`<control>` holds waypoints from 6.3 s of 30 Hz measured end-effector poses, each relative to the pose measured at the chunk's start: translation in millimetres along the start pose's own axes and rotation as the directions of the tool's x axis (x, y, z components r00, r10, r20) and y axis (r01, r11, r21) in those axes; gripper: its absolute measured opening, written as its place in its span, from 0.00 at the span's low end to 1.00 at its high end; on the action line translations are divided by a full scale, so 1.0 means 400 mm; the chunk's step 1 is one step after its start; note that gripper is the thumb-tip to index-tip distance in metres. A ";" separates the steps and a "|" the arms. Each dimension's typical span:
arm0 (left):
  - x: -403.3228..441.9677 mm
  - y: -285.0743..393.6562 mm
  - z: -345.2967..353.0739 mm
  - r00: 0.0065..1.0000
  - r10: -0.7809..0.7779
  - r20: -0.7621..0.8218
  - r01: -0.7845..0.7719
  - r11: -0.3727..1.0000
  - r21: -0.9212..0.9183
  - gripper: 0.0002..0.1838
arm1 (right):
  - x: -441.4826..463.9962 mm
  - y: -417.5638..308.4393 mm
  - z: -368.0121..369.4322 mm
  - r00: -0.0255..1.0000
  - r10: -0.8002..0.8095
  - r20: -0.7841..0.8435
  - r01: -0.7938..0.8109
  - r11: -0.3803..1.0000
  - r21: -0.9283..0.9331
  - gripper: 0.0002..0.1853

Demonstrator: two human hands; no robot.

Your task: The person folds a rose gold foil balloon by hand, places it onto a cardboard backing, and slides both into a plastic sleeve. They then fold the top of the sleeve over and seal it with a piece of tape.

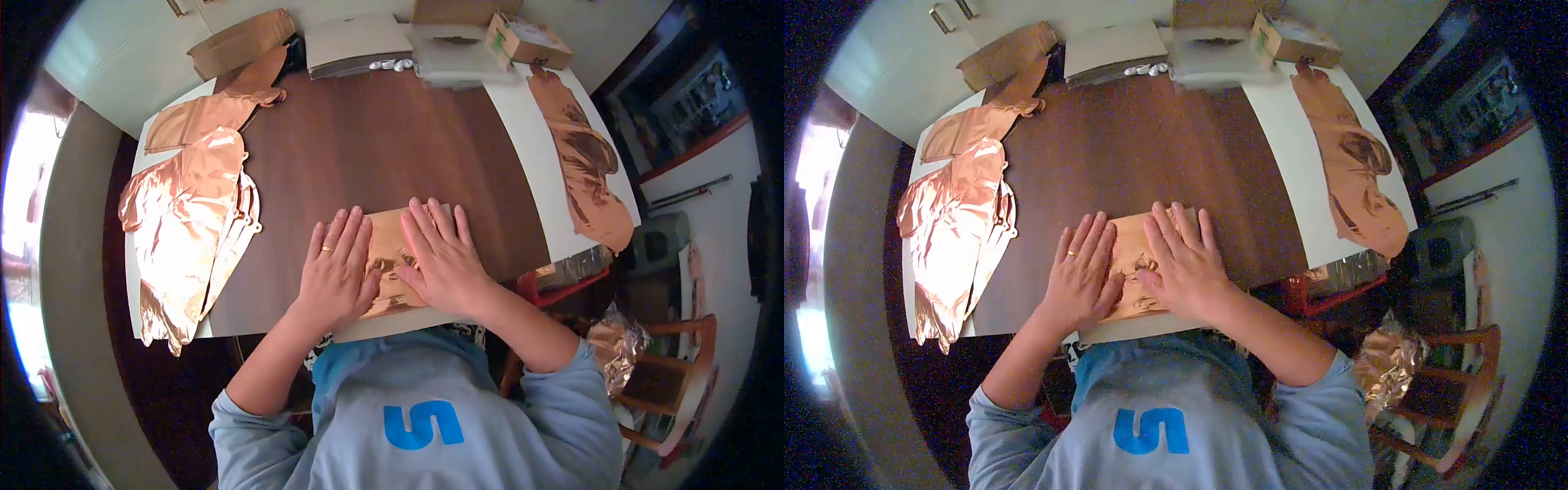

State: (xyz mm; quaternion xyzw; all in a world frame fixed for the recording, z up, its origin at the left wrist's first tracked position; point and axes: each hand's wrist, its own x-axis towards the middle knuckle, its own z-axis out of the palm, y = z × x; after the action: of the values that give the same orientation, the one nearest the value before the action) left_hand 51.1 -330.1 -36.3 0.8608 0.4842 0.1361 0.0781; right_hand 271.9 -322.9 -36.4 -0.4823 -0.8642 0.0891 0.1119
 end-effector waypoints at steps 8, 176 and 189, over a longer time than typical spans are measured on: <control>-0.005 -0.004 -0.022 0.999 -0.015 0.037 0.014 0.999 0.033 0.38 | -0.196 0.035 -0.109 0.904 0.389 -0.180 -0.304 0.878 0.371 0.10; 0.002 -0.072 -0.139 0.999 0.041 -0.024 -0.048 0.840 -0.540 0.18 | -0.048 0.058 -0.047 0.901 -0.381 -0.206 0.432 0.833 0.346 0.15; -0.003 -0.064 -0.098 0.996 -0.005 -0.088 -0.044 0.833 -0.552 0.19 | 0.097 -0.023 -0.003 0.966 0.173 -0.194 -0.171 0.985 0.025 0.20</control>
State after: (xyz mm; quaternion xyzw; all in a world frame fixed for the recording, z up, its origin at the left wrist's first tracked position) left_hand 17.5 -317.8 -6.0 0.7997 0.4182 0.3079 0.3013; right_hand 244.8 -294.4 -28.6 -0.5614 -0.8036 0.0538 0.1901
